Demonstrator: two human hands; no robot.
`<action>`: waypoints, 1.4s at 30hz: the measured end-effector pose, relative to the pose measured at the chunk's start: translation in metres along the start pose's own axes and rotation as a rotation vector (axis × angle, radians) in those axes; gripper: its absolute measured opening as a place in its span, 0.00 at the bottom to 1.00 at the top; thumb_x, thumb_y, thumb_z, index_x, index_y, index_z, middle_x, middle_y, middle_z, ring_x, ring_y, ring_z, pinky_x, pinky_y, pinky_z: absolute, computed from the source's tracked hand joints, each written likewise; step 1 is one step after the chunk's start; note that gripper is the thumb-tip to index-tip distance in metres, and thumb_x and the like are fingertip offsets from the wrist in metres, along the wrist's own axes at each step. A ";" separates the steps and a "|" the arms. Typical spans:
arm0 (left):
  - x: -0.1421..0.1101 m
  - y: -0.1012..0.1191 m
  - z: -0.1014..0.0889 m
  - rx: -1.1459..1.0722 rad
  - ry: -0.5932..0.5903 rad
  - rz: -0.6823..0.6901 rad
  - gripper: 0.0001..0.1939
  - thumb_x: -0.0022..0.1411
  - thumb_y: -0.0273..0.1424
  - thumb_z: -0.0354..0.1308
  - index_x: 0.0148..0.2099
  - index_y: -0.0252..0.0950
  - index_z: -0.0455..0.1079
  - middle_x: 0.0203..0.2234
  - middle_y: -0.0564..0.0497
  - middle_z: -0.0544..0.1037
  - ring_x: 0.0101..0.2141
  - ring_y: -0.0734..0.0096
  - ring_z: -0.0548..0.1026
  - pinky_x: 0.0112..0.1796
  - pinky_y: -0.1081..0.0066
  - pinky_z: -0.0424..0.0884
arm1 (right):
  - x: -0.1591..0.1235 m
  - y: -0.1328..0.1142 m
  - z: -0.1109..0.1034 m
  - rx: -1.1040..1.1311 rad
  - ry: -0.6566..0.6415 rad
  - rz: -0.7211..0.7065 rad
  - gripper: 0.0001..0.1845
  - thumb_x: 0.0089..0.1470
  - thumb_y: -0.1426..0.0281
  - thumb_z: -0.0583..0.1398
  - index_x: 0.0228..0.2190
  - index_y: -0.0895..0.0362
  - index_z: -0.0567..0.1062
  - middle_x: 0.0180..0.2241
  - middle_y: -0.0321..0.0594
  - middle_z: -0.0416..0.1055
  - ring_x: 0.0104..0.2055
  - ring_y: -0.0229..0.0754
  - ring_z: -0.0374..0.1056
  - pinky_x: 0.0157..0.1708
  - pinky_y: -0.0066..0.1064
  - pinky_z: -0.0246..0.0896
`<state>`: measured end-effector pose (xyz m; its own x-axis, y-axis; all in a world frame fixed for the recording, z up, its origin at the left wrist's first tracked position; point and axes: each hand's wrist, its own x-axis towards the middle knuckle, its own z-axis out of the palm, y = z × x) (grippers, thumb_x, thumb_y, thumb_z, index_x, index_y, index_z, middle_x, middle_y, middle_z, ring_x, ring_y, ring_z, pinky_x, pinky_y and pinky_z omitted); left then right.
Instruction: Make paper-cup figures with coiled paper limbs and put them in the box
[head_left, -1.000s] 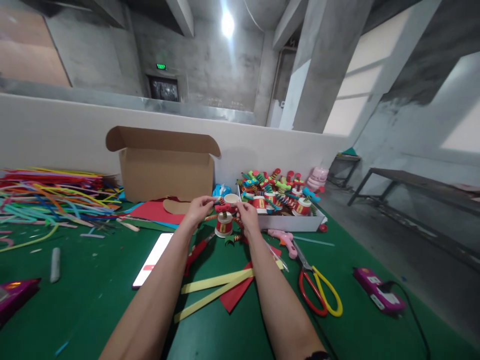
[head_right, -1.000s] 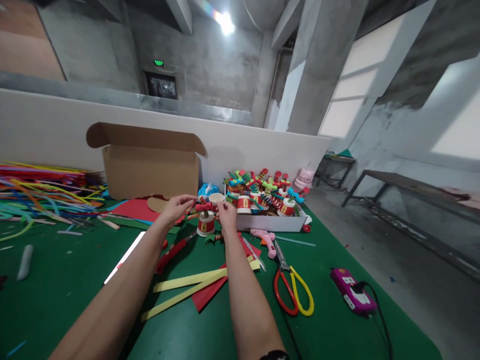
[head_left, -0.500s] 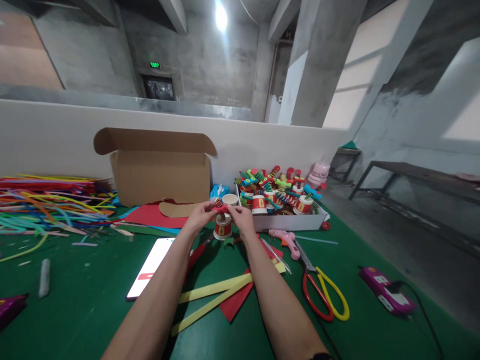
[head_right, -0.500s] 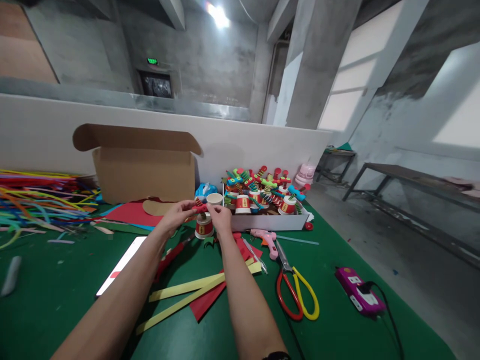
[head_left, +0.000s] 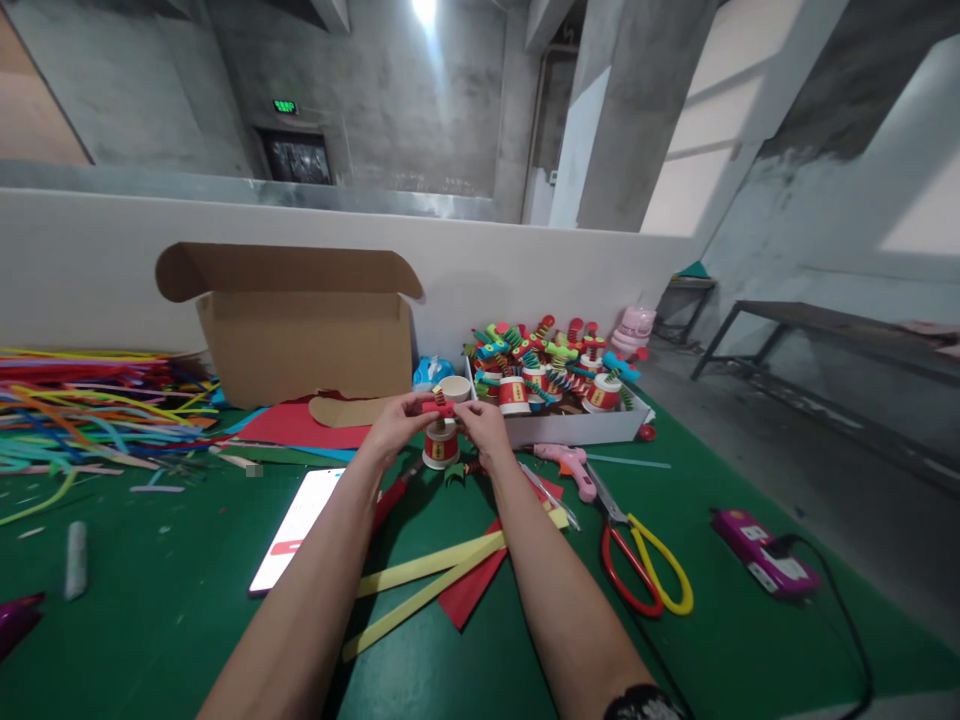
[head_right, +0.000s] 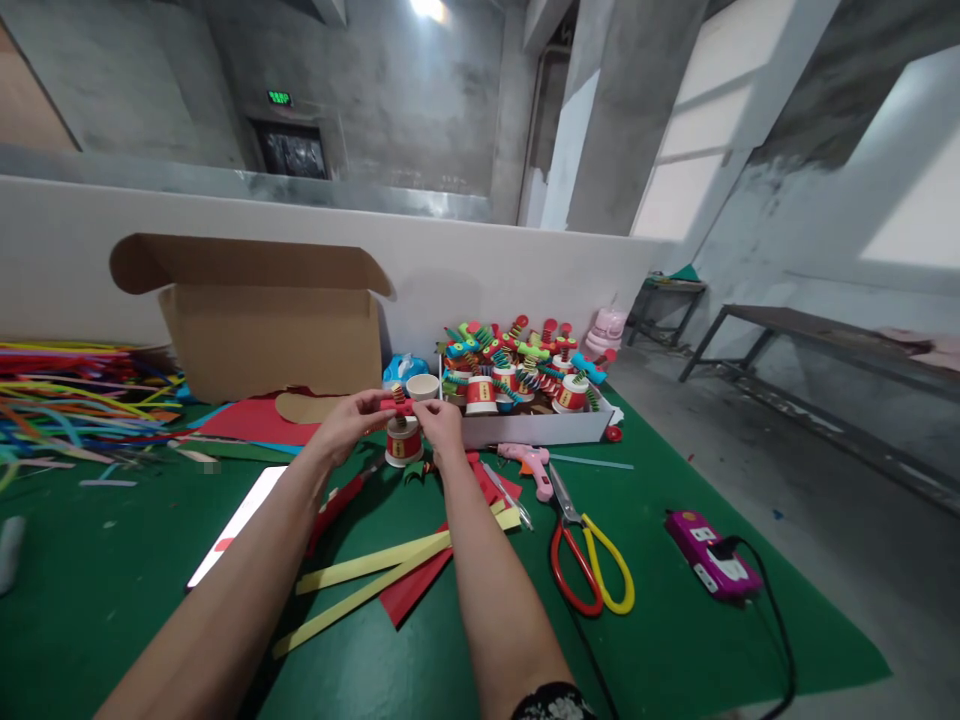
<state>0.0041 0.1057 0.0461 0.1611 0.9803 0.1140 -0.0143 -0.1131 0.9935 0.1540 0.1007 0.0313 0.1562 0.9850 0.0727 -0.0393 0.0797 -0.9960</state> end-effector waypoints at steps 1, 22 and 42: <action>0.001 -0.001 0.000 0.007 0.000 0.009 0.31 0.35 0.40 0.72 0.44 0.34 0.74 0.36 0.46 0.81 0.38 0.60 0.77 0.43 0.62 0.70 | 0.000 0.000 0.000 0.012 0.000 0.008 0.13 0.39 0.60 0.62 0.22 0.59 0.77 0.14 0.30 0.63 0.17 0.31 0.53 0.18 0.24 0.48; 0.007 -0.018 0.004 0.024 0.086 0.030 0.32 0.34 0.42 0.72 0.42 0.34 0.75 0.37 0.44 0.81 0.39 0.58 0.78 0.42 0.61 0.71 | -0.003 -0.021 -0.022 0.085 0.118 -0.009 0.13 0.43 0.60 0.62 0.26 0.58 0.73 0.18 0.28 0.65 0.15 0.29 0.51 0.15 0.23 0.46; 0.005 -0.016 0.008 0.069 0.099 0.021 0.30 0.34 0.41 0.70 0.42 0.33 0.75 0.36 0.44 0.81 0.38 0.57 0.77 0.40 0.62 0.70 | -0.048 -0.037 -0.177 -1.320 0.021 0.184 0.08 0.53 0.66 0.59 0.29 0.58 0.74 0.28 0.40 0.75 0.31 0.40 0.68 0.28 0.27 0.53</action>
<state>0.0131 0.1116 0.0310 0.0633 0.9885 0.1375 0.0520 -0.1409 0.9887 0.3226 0.0238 0.0558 0.2673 0.9620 -0.0559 0.9163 -0.2717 -0.2943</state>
